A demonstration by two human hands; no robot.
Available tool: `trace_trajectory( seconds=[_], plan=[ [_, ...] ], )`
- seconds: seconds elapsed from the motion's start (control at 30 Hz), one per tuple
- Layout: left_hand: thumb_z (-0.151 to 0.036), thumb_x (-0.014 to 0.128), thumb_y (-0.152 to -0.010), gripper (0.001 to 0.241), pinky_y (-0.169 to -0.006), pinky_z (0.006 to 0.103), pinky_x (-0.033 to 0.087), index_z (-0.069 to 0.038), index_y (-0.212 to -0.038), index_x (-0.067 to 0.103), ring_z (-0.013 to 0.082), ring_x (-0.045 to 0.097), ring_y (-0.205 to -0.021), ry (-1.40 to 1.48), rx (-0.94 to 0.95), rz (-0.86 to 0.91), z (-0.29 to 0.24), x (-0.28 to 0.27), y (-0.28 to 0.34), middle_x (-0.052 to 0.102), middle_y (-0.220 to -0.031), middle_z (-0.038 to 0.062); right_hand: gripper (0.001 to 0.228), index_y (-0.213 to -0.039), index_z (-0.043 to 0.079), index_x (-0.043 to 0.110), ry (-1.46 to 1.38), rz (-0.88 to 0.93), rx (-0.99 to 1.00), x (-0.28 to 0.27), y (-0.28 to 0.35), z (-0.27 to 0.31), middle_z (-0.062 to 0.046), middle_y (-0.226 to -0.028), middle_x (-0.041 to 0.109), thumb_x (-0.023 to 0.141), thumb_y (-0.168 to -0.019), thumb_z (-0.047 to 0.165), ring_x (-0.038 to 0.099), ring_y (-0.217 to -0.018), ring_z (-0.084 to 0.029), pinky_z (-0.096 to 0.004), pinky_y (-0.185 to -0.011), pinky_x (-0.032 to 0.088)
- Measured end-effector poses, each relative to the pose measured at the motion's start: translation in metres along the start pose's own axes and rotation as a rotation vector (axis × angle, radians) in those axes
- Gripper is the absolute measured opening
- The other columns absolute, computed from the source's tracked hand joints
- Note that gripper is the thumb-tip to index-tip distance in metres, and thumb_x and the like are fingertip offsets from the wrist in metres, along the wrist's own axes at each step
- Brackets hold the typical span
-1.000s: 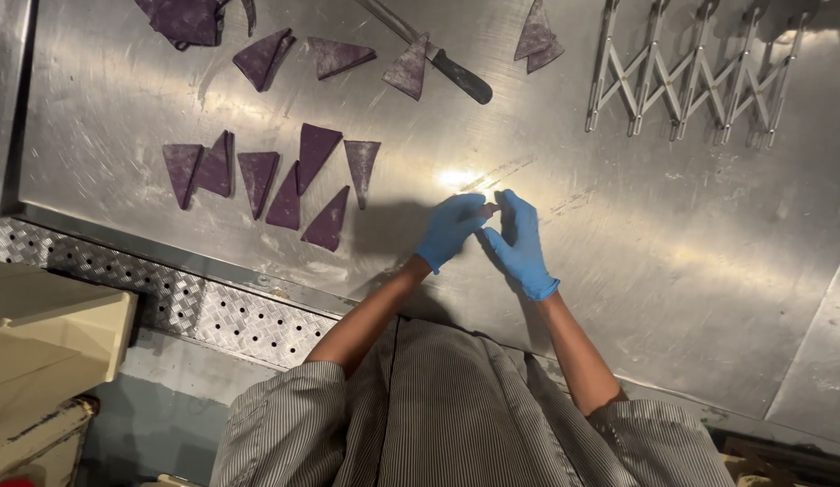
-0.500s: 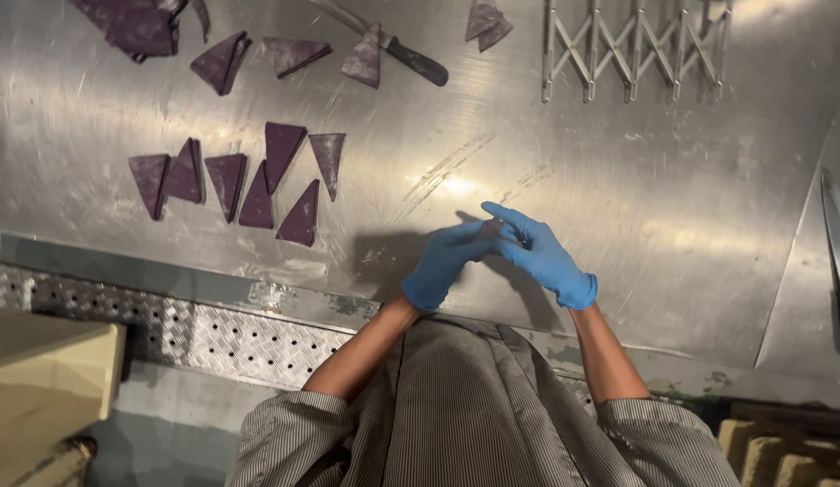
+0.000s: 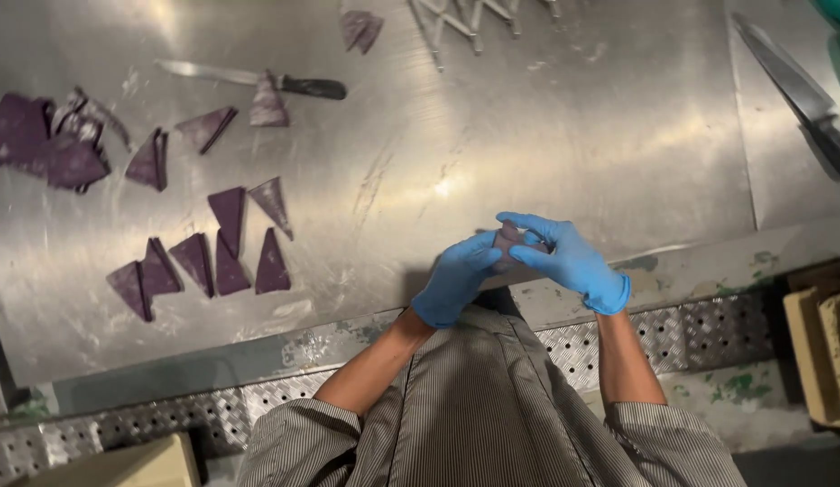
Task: Rolling and shaping purple dough into individual pieces and placing them on a tray.
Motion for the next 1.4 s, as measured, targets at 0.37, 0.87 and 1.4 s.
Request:
trace_trajectory(
  seconds=[0.37,0.87,1.4],
  plan=[
    [-0.012,0.055,-0.109,0.036,-0.105,0.0355,0.048,0.005,-0.14,0.059,0.0186,0.061,-0.116,-0.107,-0.145,0.101,0.104,0.139,-0.097,0.064,-0.132,0.008,0.056,-0.141,0.012,0.062,-0.125,-0.219,-0.044,-0.147,0.112,-0.1,-0.005,-0.123,0.073,0.076,-0.087,0.008,0.068,-0.109,-0.013,-0.031,-0.095,0.056],
    [0.001,0.057,-0.098,0.045,-0.105,0.0366,0.053,0.006,-0.143,0.053,0.0213,0.065,-0.117,-0.127,-0.258,0.024,0.236,0.256,-0.271,0.066,-0.131,0.013,0.063,-0.145,0.011,0.063,-0.141,-0.37,-0.054,-0.359,0.181,-0.194,0.003,-0.089,0.06,0.077,-0.084,0.004,0.048,-0.078,-0.009,-0.025,-0.074,0.046],
    [-0.003,0.06,-0.102,0.044,-0.105,0.0321,0.053,0.006,-0.144,0.052,0.0187,0.066,-0.119,0.032,-0.254,0.029,0.238,0.3,-0.433,0.066,-0.133,0.01,0.063,-0.148,0.004,0.059,-0.211,-0.287,-0.104,-0.518,0.11,-0.222,-0.002,-0.113,0.068,0.077,-0.088,0.011,0.055,-0.095,-0.01,-0.027,-0.087,0.048]
  ],
)
Point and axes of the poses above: each hand's wrist, its own y-axis away from the middle knuckle, its own x-axis out of the palm, z = x × y, the point moved 5 cm from there along -y, towards the middle knuckle
